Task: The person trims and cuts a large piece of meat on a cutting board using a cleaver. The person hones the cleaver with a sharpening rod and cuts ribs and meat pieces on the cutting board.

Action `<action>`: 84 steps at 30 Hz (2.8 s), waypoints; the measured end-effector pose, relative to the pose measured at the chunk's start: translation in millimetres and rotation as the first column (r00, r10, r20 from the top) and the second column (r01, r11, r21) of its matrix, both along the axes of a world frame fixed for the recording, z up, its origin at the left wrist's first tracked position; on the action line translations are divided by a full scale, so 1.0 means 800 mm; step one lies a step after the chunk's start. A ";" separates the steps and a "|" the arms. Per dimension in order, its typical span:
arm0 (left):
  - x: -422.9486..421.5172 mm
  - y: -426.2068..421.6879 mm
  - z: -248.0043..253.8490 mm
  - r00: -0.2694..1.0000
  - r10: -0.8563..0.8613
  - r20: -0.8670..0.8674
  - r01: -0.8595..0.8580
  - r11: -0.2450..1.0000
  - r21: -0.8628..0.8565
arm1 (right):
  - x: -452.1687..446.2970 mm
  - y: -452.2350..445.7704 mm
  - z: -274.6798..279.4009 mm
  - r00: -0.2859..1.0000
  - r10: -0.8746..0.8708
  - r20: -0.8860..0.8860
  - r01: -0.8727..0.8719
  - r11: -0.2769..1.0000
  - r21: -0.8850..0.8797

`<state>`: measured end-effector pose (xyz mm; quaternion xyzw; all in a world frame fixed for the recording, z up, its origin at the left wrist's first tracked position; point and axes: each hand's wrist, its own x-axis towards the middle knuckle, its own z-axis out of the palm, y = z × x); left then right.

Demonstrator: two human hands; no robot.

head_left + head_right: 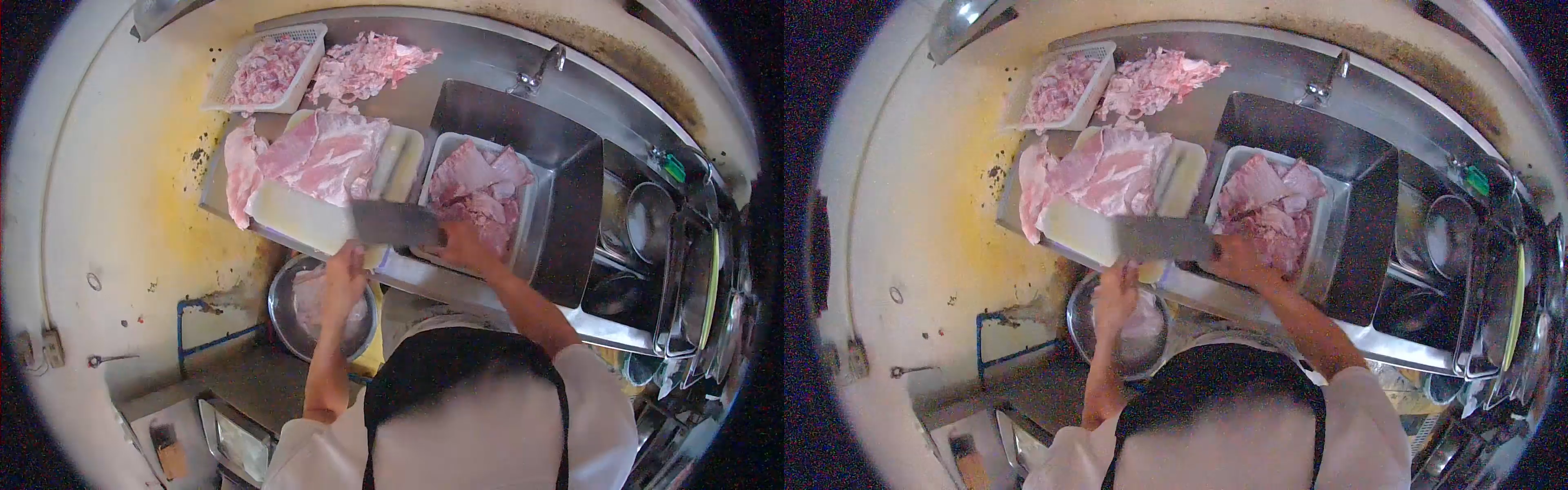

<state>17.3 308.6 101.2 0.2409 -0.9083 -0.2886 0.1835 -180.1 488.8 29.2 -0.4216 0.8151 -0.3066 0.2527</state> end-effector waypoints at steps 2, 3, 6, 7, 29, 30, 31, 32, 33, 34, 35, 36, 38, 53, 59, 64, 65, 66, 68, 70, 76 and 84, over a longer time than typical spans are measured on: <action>-0.001 0.011 -0.035 0.995 -0.090 -0.035 0.075 0.951 -0.301 | -0.005 -0.028 -0.011 0.988 0.147 -0.056 -0.150 0.987 -0.053; 0.004 0.008 -0.043 0.995 -0.079 -0.069 0.056 0.957 -0.284 | -0.002 -0.023 -0.033 0.986 0.120 -0.115 -0.130 0.988 -0.087; 0.011 -0.010 0.003 0.994 0.106 -0.035 -0.097 0.976 0.197 | -0.022 0.042 -0.086 0.978 -0.086 -0.190 0.087 0.996 -0.001; 0.023 -0.019 0.010 0.977 0.213 -0.004 -0.204 0.943 0.264 | -0.032 0.056 -0.087 0.982 -0.128 -0.136 0.132 0.991 0.016; 0.002 0.019 -0.034 0.942 -0.051 0.330 0.044 0.999 0.029 | 0.004 0.002 0.005 0.997 0.016 0.080 -0.010 0.997 -0.073; 0.003 0.017 -0.021 0.966 -0.036 0.257 0.011 0.995 0.098 | 0.003 0.011 -0.008 0.996 -0.011 0.085 0.017 0.997 -0.072; 0.002 0.015 0.002 0.984 -0.012 0.178 -0.018 0.986 0.166 | -0.001 0.021 -0.026 0.996 -0.035 0.083 0.041 0.997 -0.072; 0.005 0.009 0.017 0.995 0.020 0.095 -0.042 0.971 0.234 | -0.006 0.046 -0.083 0.984 -0.173 0.048 0.176 0.980 -0.092; 0.020 -0.005 0.019 0.990 0.123 0.072 -0.138 0.951 0.277 | -0.013 0.064 -0.100 0.972 -0.229 0.055 0.233 0.967 -0.100; 0.026 -0.012 0.023 0.988 0.151 0.032 -0.153 0.947 0.284 | -0.019 0.083 -0.116 0.957 -0.284 0.064 0.289 0.951 -0.110; 0.030 -0.017 0.027 0.985 0.173 -0.005 -0.164 0.942 0.293 | -0.024 0.097 -0.089 0.957 -0.267 0.115 0.279 0.955 -0.101; 0.032 -0.017 0.028 0.981 0.192 -0.029 -0.174 0.935 0.308 | -0.021 0.094 -0.081 0.957 -0.264 0.122 0.273 0.960 -0.068; 0.025 -0.001 0.019 0.993 0.071 0.094 -0.093 0.963 0.252 | -0.003 0.064 -0.072 0.961 -0.262 0.091 0.262 0.965 0.017; -0.001 0.015 -0.001 0.996 -0.067 0.067 0.052 0.978 0.204 | 0.000 0.020 0.002 0.992 -0.086 0.093 0.072 0.987 0.145; 0.013 0.000 0.028 0.997 0.024 0.067 -0.041 0.966 0.254 | -0.019 0.056 -0.015 0.966 -0.145 0.213 0.140 0.989 0.040; 0.020 -0.008 0.008 0.987 0.001 0.162 -0.024 0.990 0.137 | -0.010 0.069 -0.021 0.947 -0.168 0.272 0.160 0.986 0.051; 0.013 -0.001 -0.017 0.991 -0.021 0.132 -0.011 0.971 0.239 | 0.004 0.046 0.010 0.973 -0.119 0.198 0.120 0.993 0.006; -0.001 0.005 -0.017 0.989 -0.067 0.129 0.036 0.974 0.224 | 0.001 0.034 0.018 0.986 -0.082 0.143 0.085 0.996 -0.013; -0.012 0.016 0.001 0.976 -0.162 0.146 0.132 0.971 0.200 | -0.003 0.021 0.017 0.997 -0.028 0.075 0.028 1.000 -0.008; -0.008 0.014 0.017 0.994 -0.058 0.097 0.026 0.950 0.310 | -0.009 0.031 -0.012 0.991 -0.101 0.093 0.098 0.995 0.031; 0.042 -0.029 0.003 0.983 0.060 0.176 -0.093 0.977 0.189 | -0.039 0.125 -0.095 0.981 -0.177 0.085 0.170 0.982 0.086; -0.012 0.003 -0.007 0.959 -0.268 0.091 0.227 0.921 0.315 | -0.061 0.060 0.053 0.872 -0.316 0.373 0.375 0.922 -0.094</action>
